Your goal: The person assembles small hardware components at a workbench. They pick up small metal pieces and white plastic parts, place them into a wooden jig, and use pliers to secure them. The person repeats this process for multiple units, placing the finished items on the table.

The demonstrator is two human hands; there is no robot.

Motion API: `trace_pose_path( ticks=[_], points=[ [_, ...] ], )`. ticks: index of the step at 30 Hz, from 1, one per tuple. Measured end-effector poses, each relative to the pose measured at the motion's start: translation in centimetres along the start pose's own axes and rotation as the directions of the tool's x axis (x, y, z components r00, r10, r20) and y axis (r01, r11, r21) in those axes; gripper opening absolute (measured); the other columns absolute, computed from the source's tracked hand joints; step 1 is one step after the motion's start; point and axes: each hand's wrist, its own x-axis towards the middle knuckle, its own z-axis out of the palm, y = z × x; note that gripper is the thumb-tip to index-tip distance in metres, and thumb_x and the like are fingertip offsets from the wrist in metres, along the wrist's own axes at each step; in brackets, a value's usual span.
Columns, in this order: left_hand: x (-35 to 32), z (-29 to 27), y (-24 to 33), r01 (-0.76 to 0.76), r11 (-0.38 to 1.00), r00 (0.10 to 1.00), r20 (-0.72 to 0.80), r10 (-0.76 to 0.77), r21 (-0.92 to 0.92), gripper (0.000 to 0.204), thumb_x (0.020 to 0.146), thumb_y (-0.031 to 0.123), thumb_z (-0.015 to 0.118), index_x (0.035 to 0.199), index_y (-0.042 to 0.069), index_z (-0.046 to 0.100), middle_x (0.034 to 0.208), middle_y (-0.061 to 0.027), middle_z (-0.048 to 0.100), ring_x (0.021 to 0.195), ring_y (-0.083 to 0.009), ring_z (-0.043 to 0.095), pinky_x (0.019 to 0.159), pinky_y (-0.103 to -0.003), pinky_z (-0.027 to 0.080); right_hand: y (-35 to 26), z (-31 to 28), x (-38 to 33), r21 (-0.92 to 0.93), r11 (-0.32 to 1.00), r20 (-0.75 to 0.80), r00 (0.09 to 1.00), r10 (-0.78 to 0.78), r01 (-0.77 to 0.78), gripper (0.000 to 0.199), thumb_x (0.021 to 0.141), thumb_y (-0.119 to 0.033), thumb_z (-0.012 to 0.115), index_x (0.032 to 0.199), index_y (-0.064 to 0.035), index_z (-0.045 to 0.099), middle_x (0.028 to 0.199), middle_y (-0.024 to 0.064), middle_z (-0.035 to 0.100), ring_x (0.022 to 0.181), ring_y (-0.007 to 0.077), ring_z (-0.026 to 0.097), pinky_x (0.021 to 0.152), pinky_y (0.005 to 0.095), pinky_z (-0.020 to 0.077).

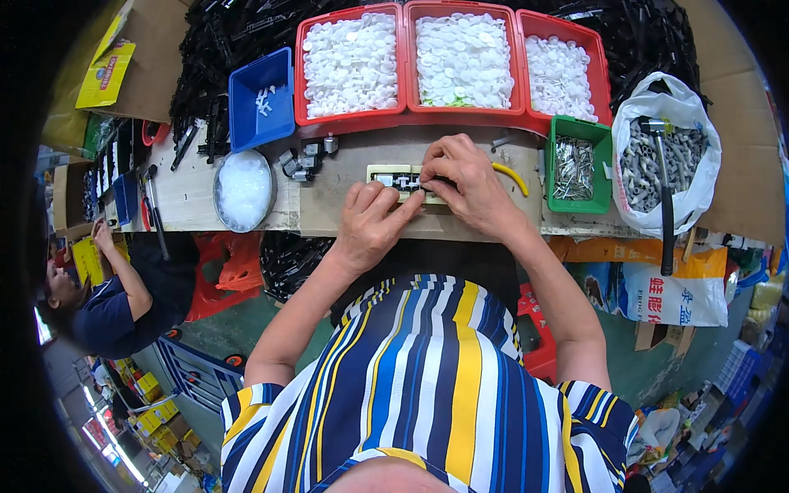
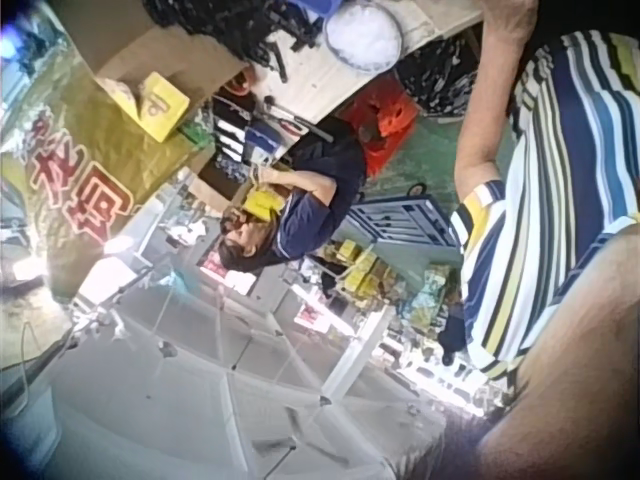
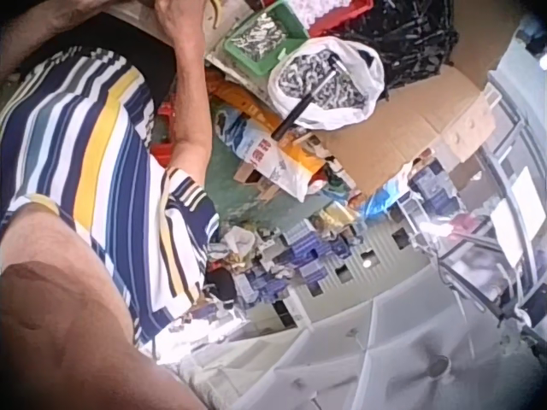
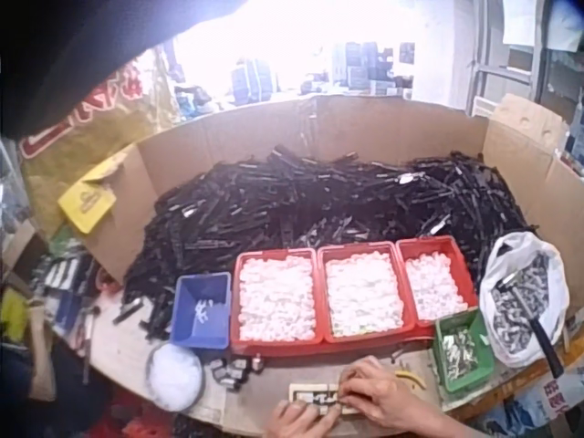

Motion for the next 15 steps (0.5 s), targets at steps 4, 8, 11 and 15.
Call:
trace_pose_path(
  ticks=[4,8,11,15],
  points=[
    [0.2,0.0,0.1,-0.014,0.999,1.0,0.009,0.013,0.045,0.029,0.08,0.018,0.073,0.108,0.011,0.07,0.081,-0.0012,0.052,0.082,-0.0203,0.052,0.075,-0.036,0.04,0.1,-0.5,0.3,-0.006,1.0,0.043,0.999,-0.015,0.015,0.009,0.079,-0.004,0.071,0.086,-0.0024,0.065,0.097,0.0078,0.059,0.099,0.0278,0.055,0.085,0.0406,0.0437],
    [0.2,0.2,0.0,-0.018,0.998,1.0,0.013,0.018,0.055,0.029,0.079,0.016,0.074,0.107,0.011,0.07,0.079,-0.001,0.051,0.081,-0.0203,0.053,0.074,-0.036,0.04,0.2,-0.4,0.2,-0.023,1.0,0.06,0.998,-0.008,0.009,0.012,0.08,-0.005,0.07,0.091,-0.0034,0.067,0.1,0.008,0.06,0.101,0.028,0.055,0.086,0.0412,0.0439],
    [0.2,0.4,-0.1,-0.017,0.998,1.0,0.004,0.017,0.053,0.03,0.078,0.015,0.076,0.107,0.011,0.07,0.078,-0.0011,0.051,0.079,-0.0205,0.053,0.072,-0.037,0.04,-0.4,-0.1,-0.1,-0.072,0.996,-0.041,0.998,-0.056,0.053,0.02,0.079,-0.005,0.07,0.099,-0.0043,0.068,0.102,0.0081,0.061,0.104,0.0287,0.056,0.086,0.042,0.0447],
    [0.3,0.5,-0.3,-0.039,0.998,0.999,-0.003,0.039,0.042,0.031,0.077,0.015,0.077,0.106,0.012,0.07,0.077,-0.0011,0.05,0.077,-0.0207,0.053,0.07,-0.037,0.04,0.3,0.1,-1.1,-0.159,0.977,-0.003,0.989,-0.146,0.144,0.029,0.076,-0.004,0.069,0.105,-0.0051,0.068,0.107,0.0086,0.061,0.108,0.0296,0.056,0.087,0.0427,0.0458]
  ],
)
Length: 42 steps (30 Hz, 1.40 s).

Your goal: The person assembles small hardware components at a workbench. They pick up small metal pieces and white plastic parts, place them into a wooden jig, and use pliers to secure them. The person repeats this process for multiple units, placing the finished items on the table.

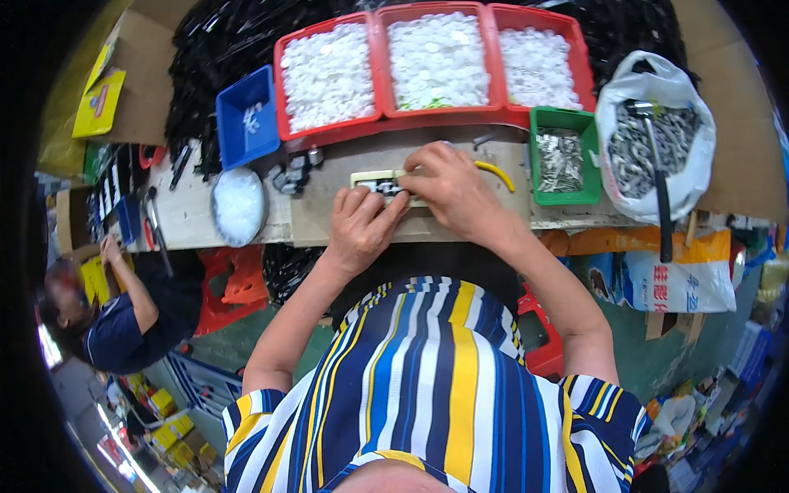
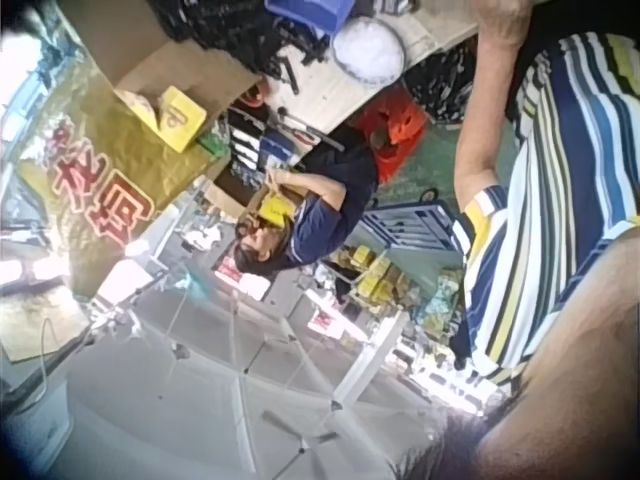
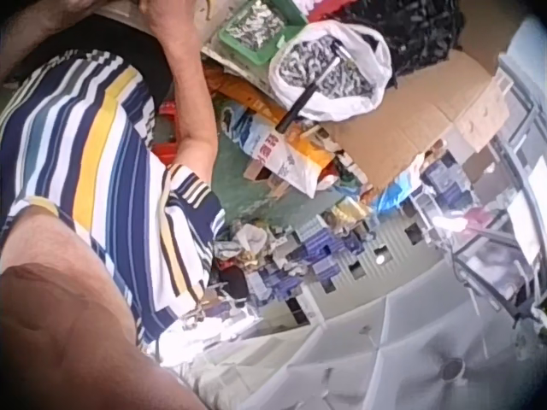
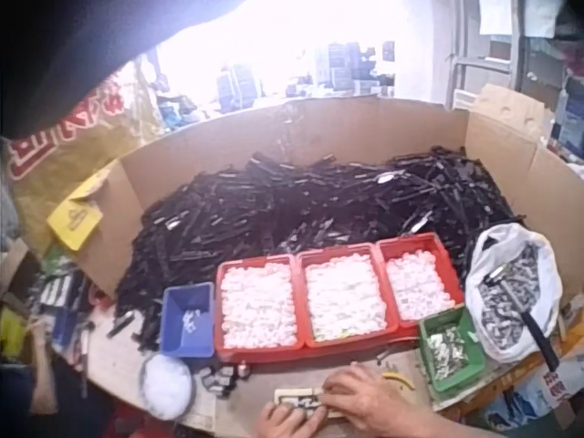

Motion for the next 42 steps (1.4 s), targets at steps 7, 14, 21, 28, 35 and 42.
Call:
trace_pose_path(
  ticks=[7,14,21,28,35,42],
  points=[
    [0.6,-0.3,0.2,0.037,0.999,0.999,-0.007,-0.038,-0.04,0.03,0.077,0.015,0.078,0.106,0.011,0.071,0.076,-0.0013,0.05,0.077,-0.0212,0.052,0.071,-0.037,0.04,-0.7,-0.7,-0.8,0.003,0.999,-0.006,0.999,0.045,-0.045,0.028,0.078,-0.003,0.067,0.105,-0.0053,0.068,0.112,0.0099,0.061,0.108,0.0316,0.057,0.089,0.0435,0.0467],
    [0.6,-1.3,0.1,0.069,0.984,0.997,0.038,-0.064,-0.166,0.034,0.074,0.012,0.08,0.107,0.009,0.071,0.081,-0.0042,0.055,0.082,-0.0245,0.054,0.075,-0.039,0.043,0.7,-12.9,-4.3,-0.23,0.875,-0.381,0.867,0.322,-0.426,0.022,0.082,0.005,0.065,0.103,0.0005,0.068,0.103,0.0145,0.067,0.096,0.029,0.066,0.085,0.037,0.0518],
    [0.8,-5.3,-3.5,0.214,0.971,0.976,-0.026,-0.218,-0.102,0.022,0.075,0.003,0.077,0.097,0.005,0.072,0.084,-0.0077,0.06,0.09,-0.0297,0.058,0.08,-0.042,0.047,10.1,-18.2,-11.1,-0.477,0.706,-0.315,0.852,0.418,-0.523,0.037,0.081,0.004,0.061,0.119,0.0006,0.06,0.117,0.0191,0.063,0.113,0.0358,0.06,0.1,0.0401,0.0454],
    [0.4,-9.9,-13.4,0.424,0.895,0.905,-0.097,-0.414,0.138,0.014,0.078,0.003,0.073,0.092,0.002,0.074,0.086,-0.0117,0.065,0.089,-0.0308,0.058,0.078,-0.041,0.048,12.7,-19.2,-10.9,-0.377,0.725,-0.348,0.813,0.467,-0.577,0.023,0.094,-0.001,0.059,0.117,0.0007,0.062,0.107,0.0169,0.068,0.098,0.0294,0.066,0.089,0.035,0.0494],
    [1.3,-8.3,-20.8,0.296,0.799,0.879,0.178,-0.443,0.524,0.019,0.07,0.003,0.071,0.089,0.006,0.076,0.089,-0.0095,0.065,0.098,-0.0282,0.058,0.078,-0.039,0.047,11.7,-20.4,-11.7,-0.262,0.733,-0.455,0.75,0.48,-0.628,0.021,0.098,-0.009,0.061,0.115,0.0023,0.065,0.106,0.0115,0.071,0.098,0.0178,0.065,0.09,0.0304,0.0485],
    [2.2,-7.8,-23.7,-0.013,0.887,0.927,0.338,-0.163,0.462,0.006,0.075,0.008,0.067,0.071,0.008,0.07,0.086,-0.0066,0.065,0.098,-0.0245,0.059,0.076,-0.038,0.047,10.9,-20.6,-12.5,-0.277,0.703,-0.461,0.732,0.501,-0.655,0.021,0.097,-0.009,0.062,0.114,0.0037,0.066,0.106,0.0113,0.071,0.099,0.0174,0.065,0.09,0.0302,0.0485]
  ],
)
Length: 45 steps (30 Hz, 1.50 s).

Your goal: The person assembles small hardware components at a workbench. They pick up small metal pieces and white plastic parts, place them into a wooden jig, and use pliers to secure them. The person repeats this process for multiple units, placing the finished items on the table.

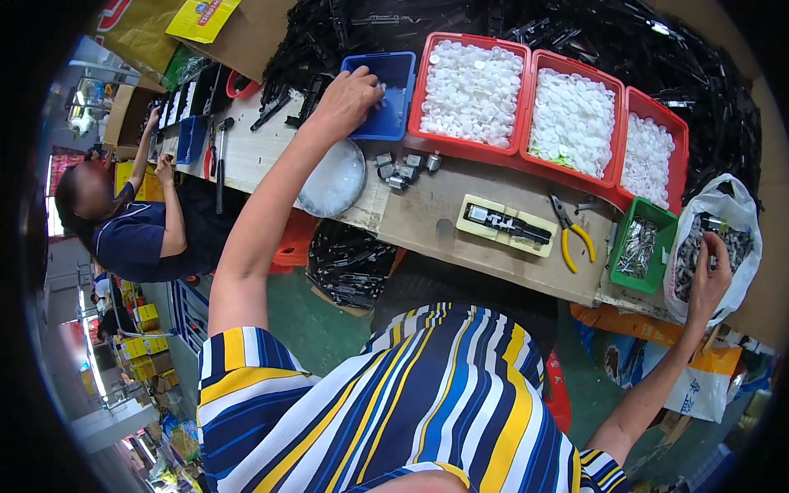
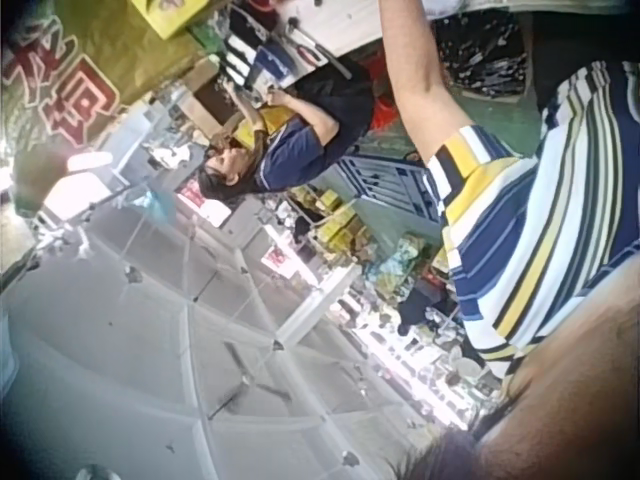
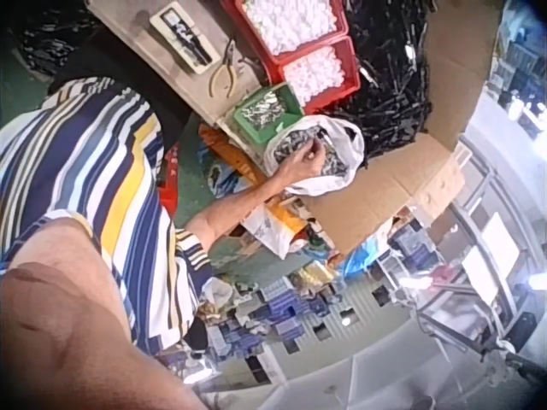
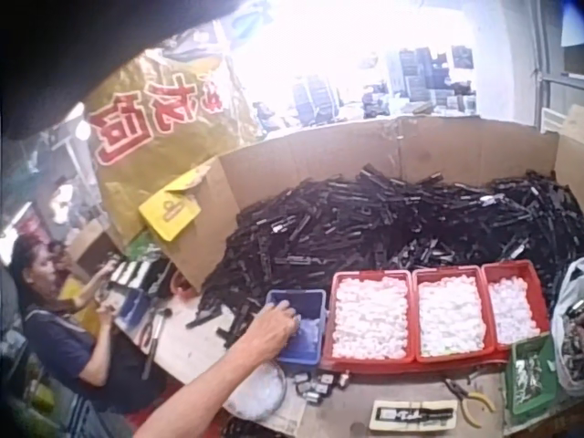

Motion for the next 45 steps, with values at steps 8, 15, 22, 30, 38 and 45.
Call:
trace_pose_path(
  ticks=[8,15,22,30,38,45],
  points=[
    [0.5,-0.6,0.1,0.252,0.884,0.964,0.023,-0.264,-0.393,0.016,0.078,0.01,0.073,0.092,0.001,0.075,0.089,-0.0117,0.068,0.091,-0.0287,0.063,0.083,-0.039,0.051,0.6,0.1,-1.1,0.084,0.996,-0.018,0.999,0.034,-0.032,0.022,0.098,-0.009,0.062,0.116,0.0021,0.067,0.106,0.0088,0.071,0.099,0.0154,0.064,0.089,0.028,0.0488],
    [2.5,0.7,0.3,0.572,0.671,0.807,0.176,-0.563,-0.472,0.025,0.077,0.024,0.08,0.086,0.001,0.075,0.088,-0.0189,0.072,0.085,-0.0379,0.069,0.079,-0.044,0.055,1.2,-0.1,-1.8,0.133,0.988,-0.042,0.995,0.091,-0.084,0.023,0.098,-0.009,0.062,0.118,0.0018,0.067,0.107,0.0081,0.07,0.099,0.014,0.064,0.087,0.0267,0.0493],
    [3.6,2.8,-0.2,0.632,0.639,0.769,0.255,-0.586,-0.438,0.031,0.071,0.026,0.084,0.08,-0.002,0.074,0.077,-0.0207,0.071,0.076,-0.0322,0.071,0.073,-0.04,0.055,0.9,-0.5,-2.3,0.189,0.979,-0.057,0.995,0.087,-0.074,0.022,0.098,-0.009,0.062,0.116,0.0021,0.067,0.104,0.0065,0.07,0.096,0.0121,0.063,0.086,0.0259,0.0491],
    [3.0,2.8,0.9,0.454,0.748,0.872,0.068,-0.485,-0.485,0.031,0.067,0.022,0.085,0.082,-0.003,0.073,0.079,-0.0192,0.071,0.073,-0.0297,0.071,0.07,-0.038,0.054,0.3,-0.9,-1.7,0.182,0.982,-0.066,0.995,0.07,-0.057,0.02,0.098,-0.009,0.062,0.114,0.0025,0.068,0.102,0.0057,0.07,0.093,0.0113,0.062,0.085,0.0257,0.0486],
    [3.2,2.4,1.2,0.546,0.646,0.813,0.151,-0.562,-0.534,0.036,0.068,0.022,0.083,0.089,-0.005,0.074,0.087,-0.0236,0.072,0.084,-0.0364,0.071,0.078,-0.042,0.056,-0.7,-0.9,-1.3,0.175,0.984,-0.063,0.997,0.037,-0.025,0.021,0.097,-0.009,0.063,0.115,0.0007,0.068,0.104,0.0051,0.07,0.094,0.0111,0.062,0.081,0.0254,0.0483],
    [1.6,-0.9,1.2,0.533,0.537,0.802,0.188,-0.568,-0.654,0.031,0.07,0.024,0.081,0.095,0.004,0.078,0.084,-0.0154,0.074,0.075,-0.0246,0.072,0.072,-0.033,0.056,0.1,-1.3,-1.5,0.179,0.984,-0.085,0.996,0.032,-0.016,0.022,0.098,-0.01,0.063,0.118,-0.002,0.069,0.106,0.0037,0.07,0.089,0.0077,0.06,0.075,0.0222,0.0458]
  ],
)
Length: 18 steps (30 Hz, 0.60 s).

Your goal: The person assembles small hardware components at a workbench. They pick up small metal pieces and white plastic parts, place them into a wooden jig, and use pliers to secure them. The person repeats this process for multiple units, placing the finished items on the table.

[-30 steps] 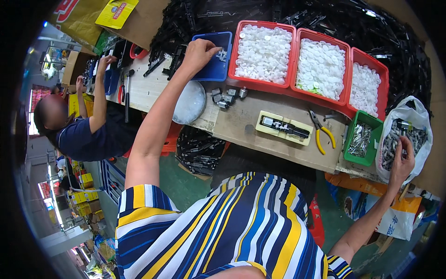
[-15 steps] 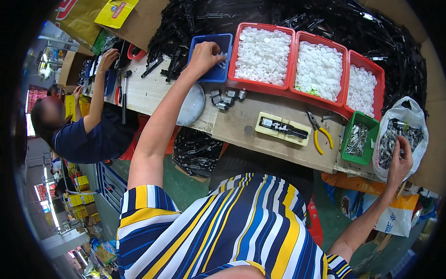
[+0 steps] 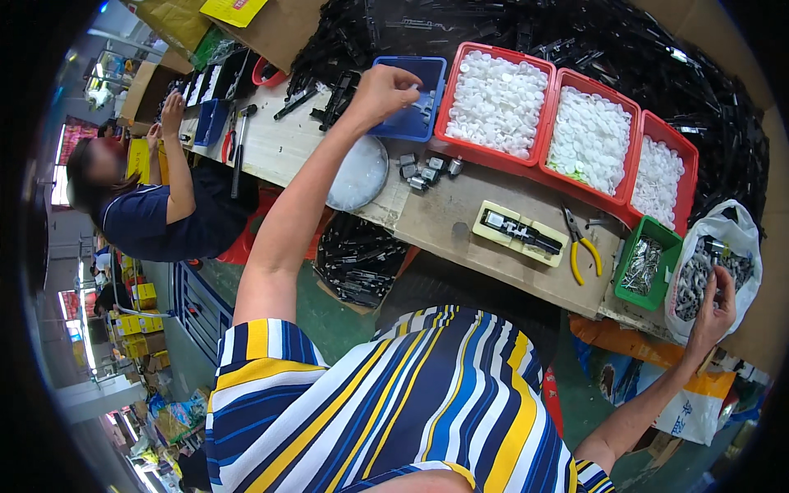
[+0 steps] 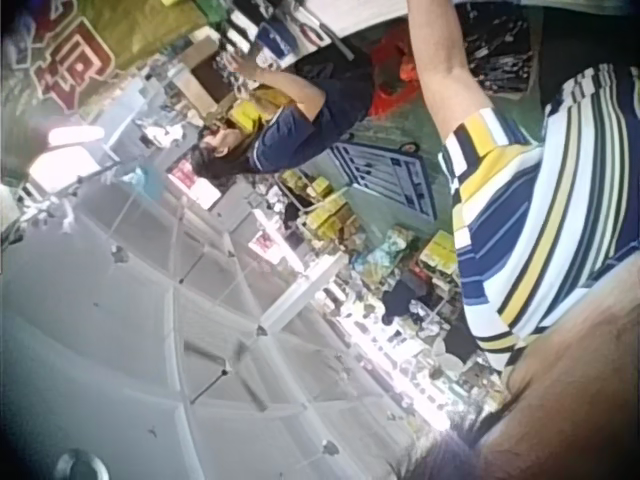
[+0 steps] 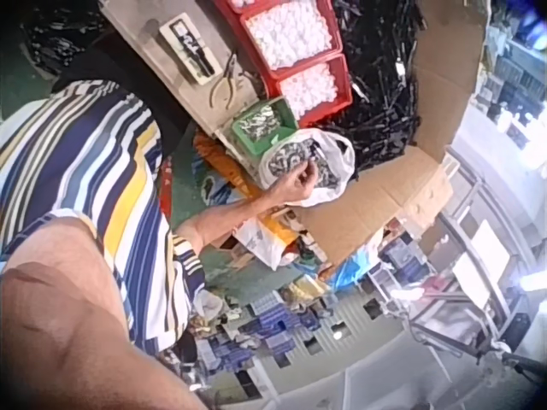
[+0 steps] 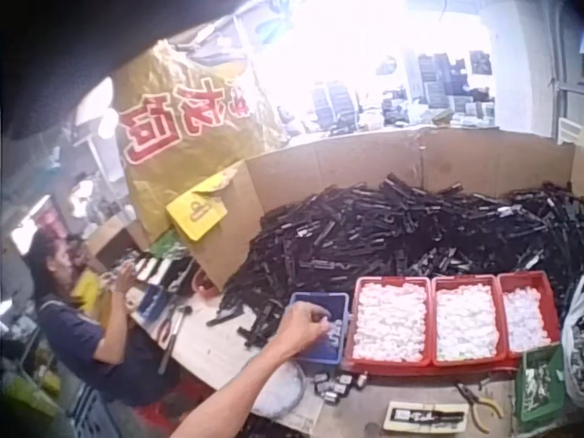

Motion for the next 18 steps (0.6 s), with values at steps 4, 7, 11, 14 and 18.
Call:
trace_pose_path(
  ticks=[4,7,11,14,18],
  points=[
    [-3.0,-3.7,0.4,-0.106,0.985,0.99,-0.103,0.093,-0.134,0.02,0.078,0.011,0.079,0.096,0.001,0.077,0.082,-0.0086,0.075,0.071,-0.0119,0.068,0.068,-0.027,0.053,-0.2,0.4,-0.1,0.047,0.999,-0.023,1.0,0.022,-0.021,0.023,0.098,-0.011,0.063,0.118,-0.0014,0.068,0.106,0.0025,0.069,0.088,0.0069,0.058,0.075,0.0212,0.045],
    [-6.4,-6.1,0.4,-0.06,0.977,0.987,-0.161,0.026,-0.206,0.017,0.079,0.008,0.078,0.094,0.001,0.077,0.086,-0.0089,0.074,0.075,-0.0139,0.068,0.069,-0.026,0.053,0.1,1.1,0.0,0.117,0.993,-0.033,0.999,0.01,-0.006,0.023,0.098,-0.01,0.063,0.119,-0.0002,0.068,0.107,0.0028,0.068,0.091,0.0073,0.059,0.078,0.0216,0.0458],
    [-9.8,-6.6,0.0,-0.136,0.991,0.96,-0.246,0.133,0.007,0.015,0.076,0.009,0.08,0.089,0.003,0.078,0.085,-0.0088,0.071,0.077,-0.0175,0.067,0.07,-0.029,0.051,0.3,1.5,0.1,0.141,0.99,-0.006,1.0,0.017,-0.016,0.023,0.098,-0.008,0.062,0.12,0.0011,0.067,0.109,0.0043,0.068,0.095,0.0085,0.061,0.083,0.0226,0.0474],
    [-11.1,-5.3,-1.9,-0.099,0.995,0.961,-0.256,0.102,0.026,0.014,0.071,0.009,0.082,0.084,0.005,0.079,0.081,-0.0088,0.068,0.078,-0.0228,0.063,0.069,-0.034,0.05,0.4,1.8,0.2,0.148,0.989,0.004,1.0,-0.012,0.011,0.023,0.099,-0.008,0.062,0.12,0.0011,0.067,0.108,0.0042,0.068,0.095,0.0086,0.061,0.084,0.0223,0.0475],
    [-11.9,-3.6,-4.0,-0.135,0.982,0.953,-0.253,0.166,0.135,0.013,0.07,0.008,0.082,0.082,0.006,0.078,0.082,-0.0073,0.068,0.085,-0.0252,0.06,0.075,-0.037,0.048,-1.1,2.1,0.4,0.182,0.983,0.01,0.999,-0.032,0.03,0.022,0.098,-0.006,0.062,0.118,0.0011,0.067,0.104,0.0033,0.068,0.089,0.0066,0.059,0.077,0.0211,0.0466]
  ],
)
